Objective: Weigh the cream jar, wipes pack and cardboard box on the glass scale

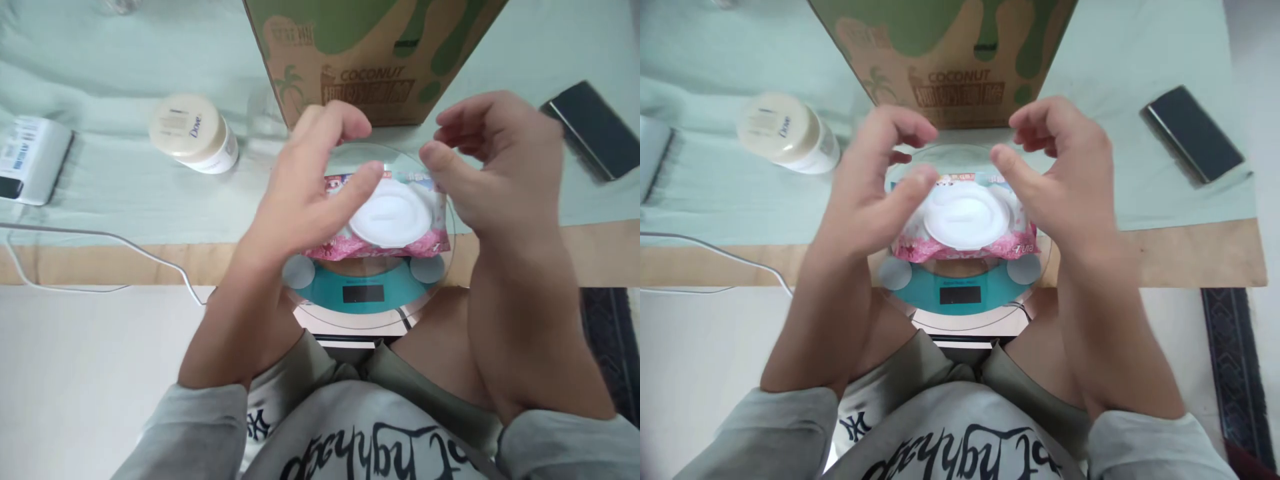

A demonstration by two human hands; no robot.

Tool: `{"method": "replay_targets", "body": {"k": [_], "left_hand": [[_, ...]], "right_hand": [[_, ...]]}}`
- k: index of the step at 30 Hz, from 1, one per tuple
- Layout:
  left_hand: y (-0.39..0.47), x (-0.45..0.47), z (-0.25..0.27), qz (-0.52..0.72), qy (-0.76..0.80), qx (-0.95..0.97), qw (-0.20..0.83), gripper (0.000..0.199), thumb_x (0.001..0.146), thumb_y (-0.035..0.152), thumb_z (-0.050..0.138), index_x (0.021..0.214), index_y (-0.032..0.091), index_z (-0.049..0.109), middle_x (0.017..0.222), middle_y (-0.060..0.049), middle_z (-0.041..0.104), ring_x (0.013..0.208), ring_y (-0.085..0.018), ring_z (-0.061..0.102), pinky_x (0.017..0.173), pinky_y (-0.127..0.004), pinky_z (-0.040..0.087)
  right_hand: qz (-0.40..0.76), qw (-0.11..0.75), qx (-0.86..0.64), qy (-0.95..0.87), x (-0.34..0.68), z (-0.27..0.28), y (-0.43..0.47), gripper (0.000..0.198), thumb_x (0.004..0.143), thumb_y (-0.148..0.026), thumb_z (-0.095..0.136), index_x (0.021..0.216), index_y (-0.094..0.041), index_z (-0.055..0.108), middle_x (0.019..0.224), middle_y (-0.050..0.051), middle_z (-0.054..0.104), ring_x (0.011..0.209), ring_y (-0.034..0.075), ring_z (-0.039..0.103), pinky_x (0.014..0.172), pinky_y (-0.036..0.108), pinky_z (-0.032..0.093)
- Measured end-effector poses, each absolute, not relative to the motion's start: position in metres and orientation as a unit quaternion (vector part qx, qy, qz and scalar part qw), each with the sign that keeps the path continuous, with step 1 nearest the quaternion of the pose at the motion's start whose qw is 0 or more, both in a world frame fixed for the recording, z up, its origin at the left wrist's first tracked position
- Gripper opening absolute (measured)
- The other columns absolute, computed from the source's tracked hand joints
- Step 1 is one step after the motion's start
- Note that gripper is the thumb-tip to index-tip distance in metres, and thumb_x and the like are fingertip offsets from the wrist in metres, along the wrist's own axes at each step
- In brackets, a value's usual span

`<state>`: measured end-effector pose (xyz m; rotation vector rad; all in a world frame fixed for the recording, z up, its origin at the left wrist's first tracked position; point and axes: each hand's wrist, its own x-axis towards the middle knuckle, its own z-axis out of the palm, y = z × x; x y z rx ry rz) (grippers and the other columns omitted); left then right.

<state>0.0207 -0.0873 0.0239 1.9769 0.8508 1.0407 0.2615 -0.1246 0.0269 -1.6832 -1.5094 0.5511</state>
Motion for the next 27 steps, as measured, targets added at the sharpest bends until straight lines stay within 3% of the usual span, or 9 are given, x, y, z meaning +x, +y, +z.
{"method": "replay_targets", "body": {"k": [5, 8, 11, 13, 16, 18, 20, 23, 27], "left_hand": [[-0.089, 0.032, 0.011, 0.276, 0.404, 0.811, 0.322, 0.045, 0.108, 0.057, 0.056, 0.137, 0.023, 0.062, 0.144, -0.014, 0.068, 0.140, -0.031, 0.066, 0.125, -0.049, 0.055], [-0.081, 0.028, -0.001, 0.260, 0.364, 0.841, 0.303, 0.060, 0.111, 0.061, 0.052, 0.156, 0.021, 0.053, 0.154, -0.016, 0.063, 0.145, -0.033, 0.064, 0.128, -0.055, 0.054], [-0.079, 0.028, -0.003, 0.252, 0.341, 0.851, 0.310, 0.064, 0.111, 0.063, 0.050, 0.160, 0.020, 0.051, 0.152, -0.017, 0.064, 0.144, -0.033, 0.065, 0.125, -0.058, 0.054], [-0.076, 0.028, 0.000, 0.289, 0.358, 0.826, 0.326, 0.054, 0.108, 0.057, 0.061, 0.150, 0.023, 0.058, 0.145, -0.014, 0.068, 0.137, -0.029, 0.068, 0.121, -0.051, 0.056], [-0.065, 0.018, 0.000, 0.422, 0.469, 0.718, 0.292, 0.013, 0.101, 0.031, 0.074, 0.102, 0.022, 0.065, 0.096, -0.004, 0.068, 0.090, -0.018, 0.064, 0.085, -0.035, 0.053], [-0.052, 0.004, -0.007, 0.472, 0.545, 0.646, 0.251, 0.034, 0.097, 0.010, 0.067, 0.073, 0.020, 0.045, 0.068, 0.000, 0.043, 0.066, -0.013, 0.038, 0.069, -0.033, 0.034], [-0.040, -0.013, -0.021, 0.456, 0.596, 0.617, 0.237, 0.048, 0.092, 0.000, 0.059, 0.062, 0.020, 0.028, 0.062, 0.001, 0.024, 0.063, -0.011, 0.019, 0.067, -0.035, 0.022], [-0.032, -0.029, -0.042, 0.386, 0.645, 0.612, 0.245, 0.051, 0.088, 0.003, 0.063, 0.056, 0.019, 0.027, 0.058, 0.002, 0.020, 0.063, -0.011, 0.018, 0.067, -0.036, 0.018], [-0.033, -0.027, -0.048, 0.329, 0.663, 0.626, 0.245, 0.048, 0.081, 0.012, 0.072, 0.051, 0.018, 0.034, 0.054, 0.002, 0.023, 0.060, -0.011, 0.023, 0.067, -0.038, 0.017]], "right_hand": [[0.313, 0.364, -0.655, -0.583, 0.251, 0.003, -0.112, 0.027, 0.094, -0.035, 0.068, 0.106, -0.012, 0.075, 0.100, 0.007, 0.069, 0.087, 0.007, 0.060, 0.089, 0.023, 0.057], [0.343, 0.356, -0.644, -0.583, 0.246, 0.002, -0.111, 0.025, 0.095, -0.031, 0.063, 0.105, -0.012, 0.074, 0.101, 0.006, 0.069, 0.089, 0.006, 0.060, 0.086, 0.019, 0.054], [0.344, 0.356, -0.626, -0.602, 0.247, 0.001, -0.111, 0.027, 0.097, -0.033, 0.061, 0.105, -0.011, 0.073, 0.100, 0.006, 0.069, 0.091, 0.006, 0.059, 0.086, 0.017, 0.052], [0.312, 0.373, -0.627, -0.609, 0.253, -0.003, -0.107, 0.031, 0.099, -0.040, 0.063, 0.105, -0.011, 0.071, 0.096, 0.006, 0.067, 0.089, 0.006, 0.057, 0.086, 0.018, 0.052], [0.224, 0.430, -0.669, -0.563, 0.272, -0.014, -0.098, 0.038, 0.102, -0.050, 0.059, 0.092, -0.013, 0.061, 0.086, 0.006, 0.058, 0.082, 0.006, 0.048, 0.080, 0.022, 0.048], [0.186, 0.453, -0.703, -0.516, 0.289, -0.023, -0.091, 0.047, 0.106, -0.049, 0.051, 0.077, -0.014, 0.041, 0.075, 0.005, 0.043, 0.075, 0.006, 0.036, 0.074, 0.024, 0.040], [0.179, 0.446, -0.735, -0.479, 0.302, -0.034, -0.087, 0.053, 0.108, -0.046, 0.047, 0.072, -0.014, 0.023, 0.069, 0.004, 0.022, 0.073, 0.006, 0.022, 0.069, 0.024, 0.029], [0.188, 0.422, -0.764, -0.451, 0.310, -0.050, -0.087, 0.055, 0.107, -0.042, 0.048, 0.070, -0.015, 0.015, 0.070, 0.004, 0.007, 0.073, 0.005, 0.014, 0.065, 0.023, 0.018], [0.180, 0.407, -0.762, -0.470, 0.307, -0.065, -0.092, 0.056, 0.104, -0.043, 0.050, 0.070, -0.013, 0.017, 0.070, 0.005, 0.008, 0.072, 0.004, 0.012, 0.065, 0.023, 0.016]]}}
